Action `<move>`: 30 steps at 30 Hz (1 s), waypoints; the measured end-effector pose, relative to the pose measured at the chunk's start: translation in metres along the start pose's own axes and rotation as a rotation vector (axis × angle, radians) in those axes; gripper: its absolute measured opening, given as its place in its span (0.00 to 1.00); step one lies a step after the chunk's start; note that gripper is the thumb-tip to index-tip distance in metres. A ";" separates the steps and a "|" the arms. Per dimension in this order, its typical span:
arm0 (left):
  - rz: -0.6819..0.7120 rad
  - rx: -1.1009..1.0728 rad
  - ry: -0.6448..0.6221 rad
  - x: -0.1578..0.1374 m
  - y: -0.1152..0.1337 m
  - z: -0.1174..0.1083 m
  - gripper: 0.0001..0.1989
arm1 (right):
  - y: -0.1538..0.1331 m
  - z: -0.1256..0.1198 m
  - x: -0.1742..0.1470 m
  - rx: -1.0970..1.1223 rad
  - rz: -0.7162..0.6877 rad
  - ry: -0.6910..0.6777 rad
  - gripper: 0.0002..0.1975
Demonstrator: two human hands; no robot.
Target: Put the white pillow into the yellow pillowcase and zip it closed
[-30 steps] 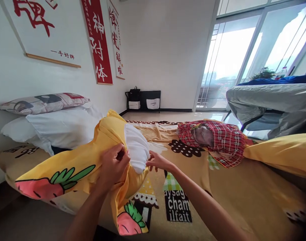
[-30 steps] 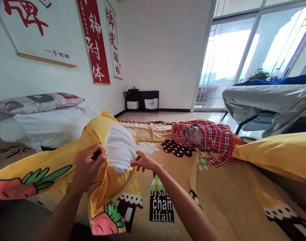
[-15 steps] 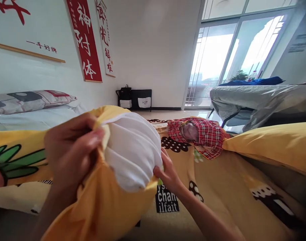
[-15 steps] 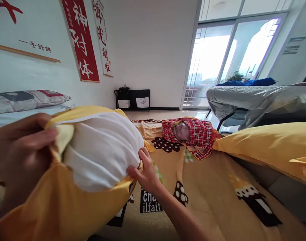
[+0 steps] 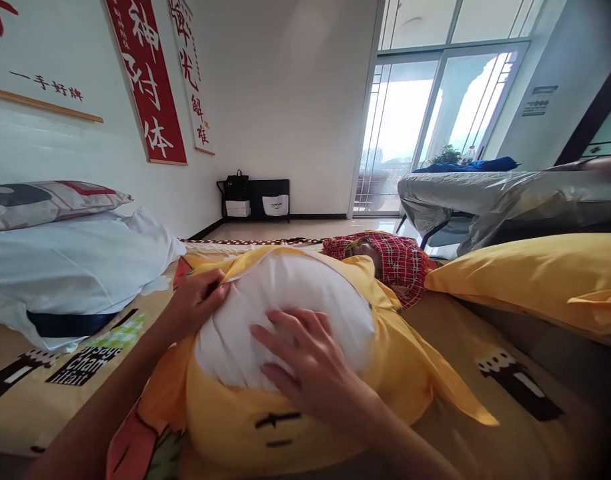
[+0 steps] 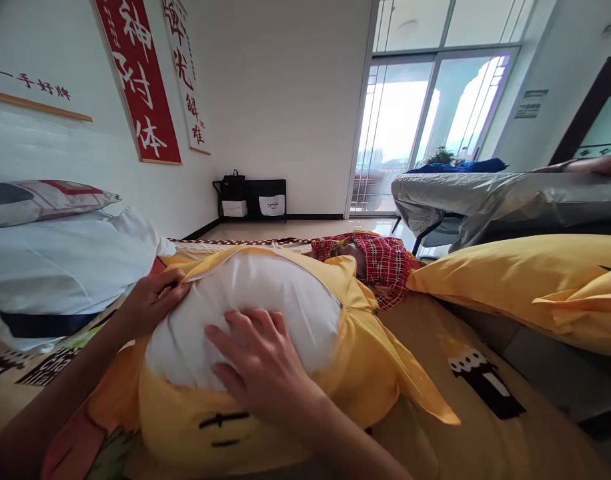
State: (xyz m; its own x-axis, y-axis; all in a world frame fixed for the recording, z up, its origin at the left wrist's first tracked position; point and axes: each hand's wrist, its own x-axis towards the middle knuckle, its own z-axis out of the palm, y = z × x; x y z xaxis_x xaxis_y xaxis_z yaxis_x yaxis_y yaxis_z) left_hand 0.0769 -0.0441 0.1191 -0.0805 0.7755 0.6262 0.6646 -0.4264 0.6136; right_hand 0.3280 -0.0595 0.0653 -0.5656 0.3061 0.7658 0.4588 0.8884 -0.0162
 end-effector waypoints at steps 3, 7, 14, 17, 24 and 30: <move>-0.149 0.012 -0.117 -0.005 -0.039 0.005 0.15 | 0.030 0.017 0.033 0.180 -0.079 -0.536 0.23; -0.193 0.016 -0.078 -0.019 -0.059 0.006 0.15 | 0.043 0.050 0.084 0.314 -0.226 -0.907 0.21; -0.074 0.098 -0.067 -0.024 -0.026 0.030 0.14 | 0.010 0.124 0.079 0.001 -0.143 -1.044 0.12; -0.086 0.191 -0.115 -0.027 -0.035 0.027 0.14 | 0.024 0.109 0.068 0.125 -0.125 -0.923 0.16; -0.217 0.447 -0.325 -0.049 -0.088 0.007 0.14 | 0.141 0.009 0.050 -0.081 0.414 -0.614 0.21; -0.387 0.679 -0.583 -0.031 -0.112 0.007 0.04 | 0.166 0.009 0.026 -0.328 0.702 -0.818 0.26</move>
State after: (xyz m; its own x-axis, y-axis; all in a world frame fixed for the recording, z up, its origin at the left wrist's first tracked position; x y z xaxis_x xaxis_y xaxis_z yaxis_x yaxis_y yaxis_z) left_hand 0.0108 -0.0171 0.0277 -0.1244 0.9922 -0.0088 0.9711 0.1236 0.2040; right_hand 0.3832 0.0991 0.0768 -0.3354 0.9421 -0.0002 0.9420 0.3354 -0.0152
